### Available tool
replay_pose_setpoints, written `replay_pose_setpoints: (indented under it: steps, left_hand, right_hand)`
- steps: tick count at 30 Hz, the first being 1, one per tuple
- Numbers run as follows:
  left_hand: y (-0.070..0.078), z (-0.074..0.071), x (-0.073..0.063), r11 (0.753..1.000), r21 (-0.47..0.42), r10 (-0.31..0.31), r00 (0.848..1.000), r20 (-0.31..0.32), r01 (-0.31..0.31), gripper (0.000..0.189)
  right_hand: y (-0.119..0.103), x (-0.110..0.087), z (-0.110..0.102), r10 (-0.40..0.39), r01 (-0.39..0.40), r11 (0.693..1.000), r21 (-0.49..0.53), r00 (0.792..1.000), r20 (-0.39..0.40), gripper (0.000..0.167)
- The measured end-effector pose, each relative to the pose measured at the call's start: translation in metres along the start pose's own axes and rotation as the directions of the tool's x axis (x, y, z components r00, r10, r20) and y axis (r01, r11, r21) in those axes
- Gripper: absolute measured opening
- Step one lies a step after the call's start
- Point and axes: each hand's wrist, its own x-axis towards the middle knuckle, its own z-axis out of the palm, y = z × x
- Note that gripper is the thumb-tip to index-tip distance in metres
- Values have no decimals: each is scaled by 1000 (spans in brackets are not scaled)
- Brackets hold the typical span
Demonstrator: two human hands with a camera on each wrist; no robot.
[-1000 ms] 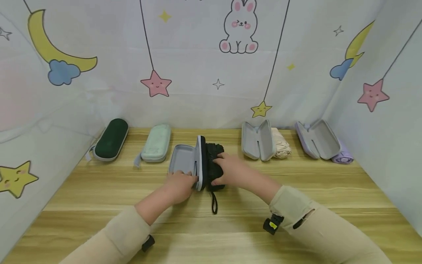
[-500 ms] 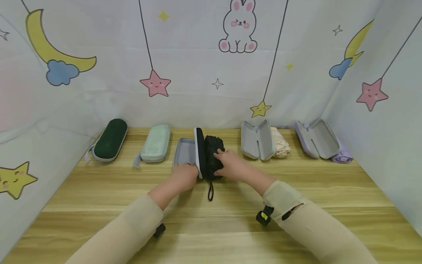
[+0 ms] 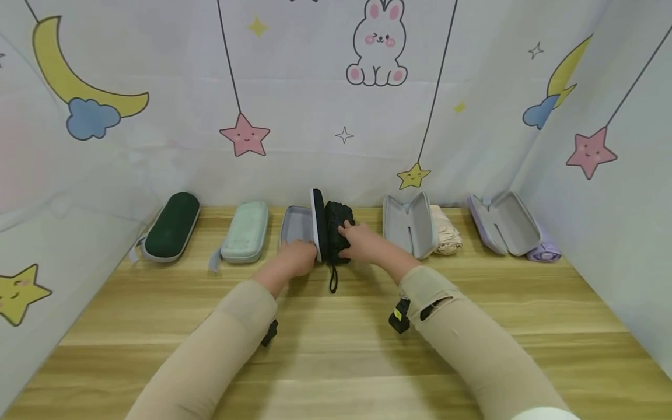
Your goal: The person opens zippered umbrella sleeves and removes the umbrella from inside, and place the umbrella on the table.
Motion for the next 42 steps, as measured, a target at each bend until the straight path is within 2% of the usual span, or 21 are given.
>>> replay_pose_setpoints:
  steps: [3,8,16,19,23,28,31,35,42]
  left_hand:
    - [-3,-2,7,1000,-16,-11,1000,22,11,29]
    - [-7,-5,17,1000,-16,-15,1000,22,15,33]
    - [-11,-8,23,999,-27,-21,999,48,23,34]
    - [-13,-6,24,999,-52,-16,1000,20,17,29]
    - [-18,-2,25,999,-48,-17,998,-58,14,24]
    - [-23,-5,18,998,-65,-32,990,-136,23,24]
    - [-30,-9,8,998,-68,-28,982,-188,16,26]
    - [-40,-15,-7,996,-88,-53,972,-230,33,36]
    - [-60,-25,-33,973,-203,-158,952,-264,106,42]
  right_hand:
    - [4,7,-3,6,-6,1000,9,1000,12,71]
    - [7,16,-7,22,-22,1000,8,999,23,70]
    - [9,22,-9,33,-33,999,3,998,47,71]
    - [11,23,-8,30,-30,1000,0,999,38,71]
    - [15,21,-6,15,-15,1000,9,1000,17,70]
    - [14,13,-6,-12,12,1000,10,1000,-20,66]
    - [11,6,-9,-29,29,1000,7,999,-38,64]
    - [7,-3,-13,-65,64,998,-14,996,-63,60]
    - [1,-21,-14,-125,118,991,-66,986,-108,53]
